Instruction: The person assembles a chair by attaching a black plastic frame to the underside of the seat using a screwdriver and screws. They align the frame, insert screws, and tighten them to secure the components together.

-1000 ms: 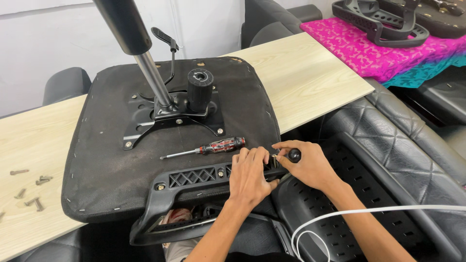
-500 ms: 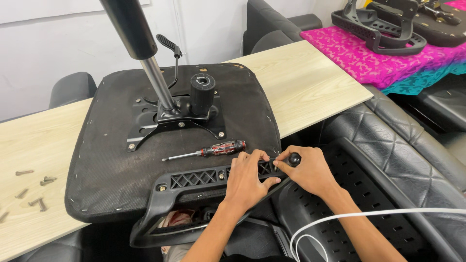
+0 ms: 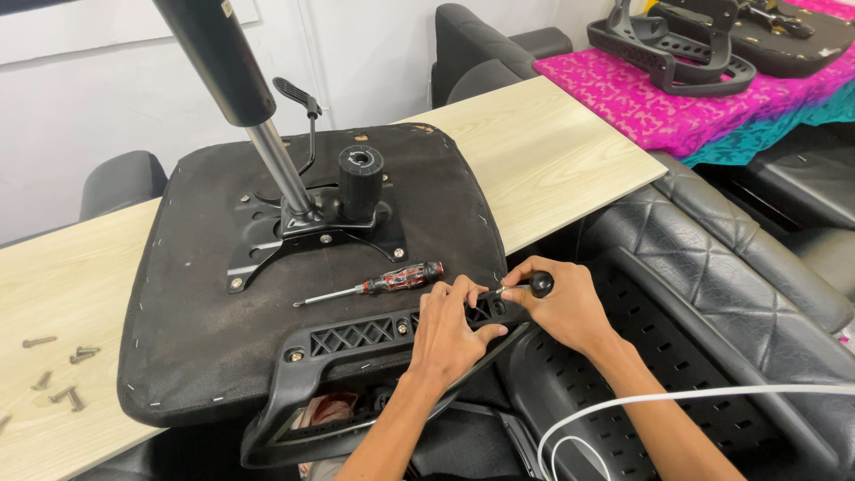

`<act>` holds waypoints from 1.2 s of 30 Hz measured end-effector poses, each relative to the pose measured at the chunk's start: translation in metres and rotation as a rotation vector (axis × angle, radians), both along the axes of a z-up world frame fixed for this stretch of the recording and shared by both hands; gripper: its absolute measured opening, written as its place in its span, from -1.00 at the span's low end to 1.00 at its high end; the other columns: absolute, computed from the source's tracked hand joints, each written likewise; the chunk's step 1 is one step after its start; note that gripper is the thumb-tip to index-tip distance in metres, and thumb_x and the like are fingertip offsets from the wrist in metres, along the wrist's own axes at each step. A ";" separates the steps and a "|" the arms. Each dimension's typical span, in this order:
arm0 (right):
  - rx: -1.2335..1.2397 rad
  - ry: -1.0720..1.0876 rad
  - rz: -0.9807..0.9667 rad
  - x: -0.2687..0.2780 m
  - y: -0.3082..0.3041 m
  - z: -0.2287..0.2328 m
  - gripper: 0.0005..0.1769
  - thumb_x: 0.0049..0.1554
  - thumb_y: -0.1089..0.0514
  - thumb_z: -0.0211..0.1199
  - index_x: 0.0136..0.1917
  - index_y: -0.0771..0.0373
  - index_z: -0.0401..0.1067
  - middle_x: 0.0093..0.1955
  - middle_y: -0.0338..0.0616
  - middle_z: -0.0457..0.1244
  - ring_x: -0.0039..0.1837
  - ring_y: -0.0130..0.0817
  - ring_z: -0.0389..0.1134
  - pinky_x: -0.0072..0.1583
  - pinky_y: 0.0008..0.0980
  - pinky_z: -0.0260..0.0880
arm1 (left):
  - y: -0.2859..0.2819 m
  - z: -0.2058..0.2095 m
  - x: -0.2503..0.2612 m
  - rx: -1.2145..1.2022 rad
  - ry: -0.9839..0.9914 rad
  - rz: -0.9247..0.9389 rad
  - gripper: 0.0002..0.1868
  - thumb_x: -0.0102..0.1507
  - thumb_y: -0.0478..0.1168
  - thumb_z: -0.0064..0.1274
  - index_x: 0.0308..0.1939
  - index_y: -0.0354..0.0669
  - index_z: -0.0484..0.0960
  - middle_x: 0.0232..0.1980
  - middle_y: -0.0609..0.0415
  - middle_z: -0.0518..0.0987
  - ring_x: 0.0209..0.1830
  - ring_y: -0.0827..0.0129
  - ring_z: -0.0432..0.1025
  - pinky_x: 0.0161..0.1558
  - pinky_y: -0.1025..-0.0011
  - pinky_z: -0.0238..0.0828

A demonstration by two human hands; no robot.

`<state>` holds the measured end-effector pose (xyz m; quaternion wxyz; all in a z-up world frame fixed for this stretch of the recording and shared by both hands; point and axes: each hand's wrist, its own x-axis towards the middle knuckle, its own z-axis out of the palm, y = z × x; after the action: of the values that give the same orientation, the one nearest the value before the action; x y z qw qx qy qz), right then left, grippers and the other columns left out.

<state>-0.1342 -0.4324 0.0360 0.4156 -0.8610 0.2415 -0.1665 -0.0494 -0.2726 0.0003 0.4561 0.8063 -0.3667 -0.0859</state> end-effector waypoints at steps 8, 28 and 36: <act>0.030 0.006 -0.076 -0.005 0.005 -0.007 -0.83 -0.05 0.22 0.50 -0.18 0.29 0.58 -0.31 -0.15 0.41 -0.26 -0.47 0.35 -0.15 -0.43 0.35 | 0.001 -0.004 0.003 0.005 -0.019 -0.034 -0.42 -0.07 -0.13 0.49 -0.26 -0.14 0.35 -0.02 0.06 0.59 -0.03 0.03 0.33 0.07 0.12 0.29; -0.182 0.180 -0.049 -0.001 0.018 0.012 -0.83 -0.05 0.18 0.49 -0.25 0.22 0.51 -0.28 -0.18 0.44 -0.25 -0.18 0.43 -0.10 -0.24 0.39 | -0.001 -0.009 -0.001 0.036 -0.179 -0.001 -0.47 -0.06 -0.03 0.47 -0.25 -0.12 0.45 -0.19 0.20 0.58 -0.07 0.22 0.41 0.06 0.12 0.09; -0.213 0.180 -0.050 -0.002 0.017 0.002 -0.81 -0.07 0.16 0.50 -0.28 0.21 0.49 -0.23 -0.20 0.47 -0.17 -0.18 0.48 -0.08 -0.23 0.41 | -0.002 -0.010 -0.005 0.094 -0.197 0.002 -0.50 0.00 -0.06 0.44 -0.20 -0.10 0.46 -0.22 0.13 0.62 -0.03 0.23 0.44 0.10 0.12 0.08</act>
<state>-0.1365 -0.4153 0.0384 0.2943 -0.9053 0.2802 -0.1238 -0.0547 -0.2745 -0.0101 0.3797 0.8317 -0.4044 -0.0227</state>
